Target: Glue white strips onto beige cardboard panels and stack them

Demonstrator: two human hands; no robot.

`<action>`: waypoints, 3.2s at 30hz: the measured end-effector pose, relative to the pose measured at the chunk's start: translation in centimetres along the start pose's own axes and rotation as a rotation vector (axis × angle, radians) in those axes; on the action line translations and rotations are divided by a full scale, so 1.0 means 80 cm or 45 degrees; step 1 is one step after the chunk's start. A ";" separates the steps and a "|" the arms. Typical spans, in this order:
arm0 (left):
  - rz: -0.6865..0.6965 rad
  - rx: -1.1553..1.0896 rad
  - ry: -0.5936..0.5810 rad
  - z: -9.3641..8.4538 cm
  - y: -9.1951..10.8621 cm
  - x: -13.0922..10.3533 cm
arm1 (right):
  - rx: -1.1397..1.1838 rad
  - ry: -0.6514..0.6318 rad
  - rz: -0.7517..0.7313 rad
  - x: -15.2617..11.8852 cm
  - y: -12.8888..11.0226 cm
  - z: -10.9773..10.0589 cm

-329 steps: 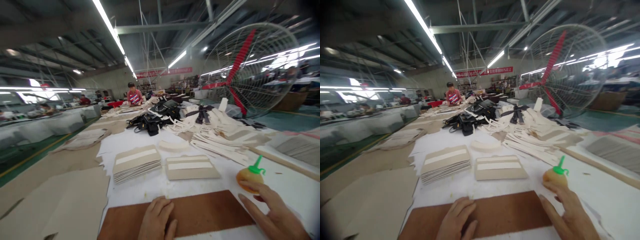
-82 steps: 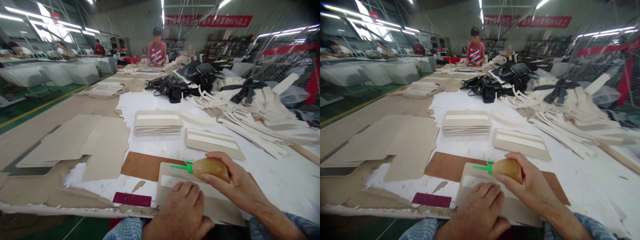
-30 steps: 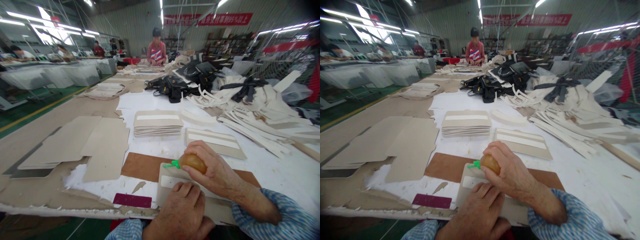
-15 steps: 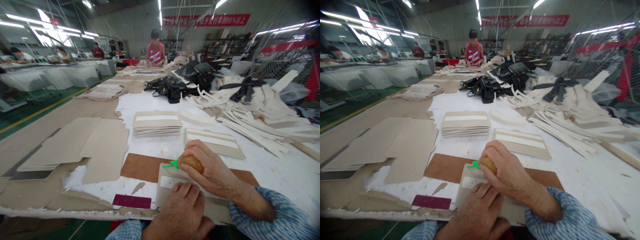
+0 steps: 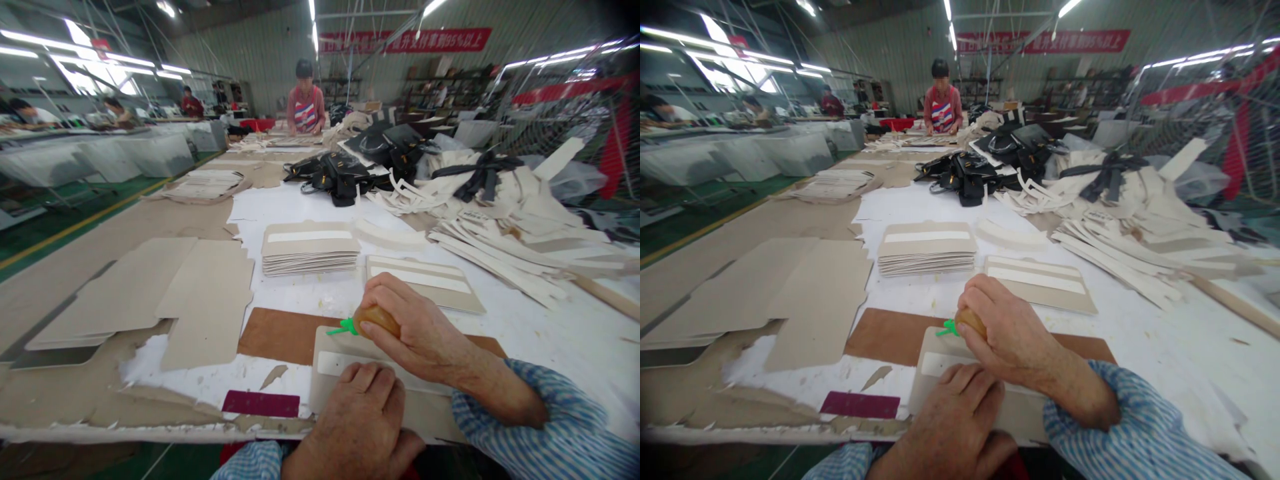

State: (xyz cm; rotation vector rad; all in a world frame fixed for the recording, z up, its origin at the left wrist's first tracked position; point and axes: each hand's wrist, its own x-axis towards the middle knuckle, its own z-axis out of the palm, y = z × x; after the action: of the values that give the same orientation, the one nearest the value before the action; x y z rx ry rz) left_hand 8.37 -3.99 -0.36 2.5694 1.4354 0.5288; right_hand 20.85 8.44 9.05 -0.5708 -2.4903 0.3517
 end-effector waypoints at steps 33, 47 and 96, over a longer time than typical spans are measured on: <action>-0.024 -0.015 0.049 0.000 0.000 0.000 | -0.004 -0.075 0.090 0.000 0.002 -0.010; -0.021 -0.009 0.011 -0.006 -0.001 0.001 | -0.099 -0.111 0.164 -0.011 0.011 -0.029; 0.025 0.033 0.093 -0.005 -0.008 -0.006 | -0.101 0.148 0.885 -0.171 0.062 -0.113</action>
State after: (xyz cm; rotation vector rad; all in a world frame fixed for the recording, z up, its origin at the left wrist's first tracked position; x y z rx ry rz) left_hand 7.51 -4.08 -0.27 2.6126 1.4505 0.6170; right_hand 37.97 7.50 8.33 -1.4445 -2.1310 0.4578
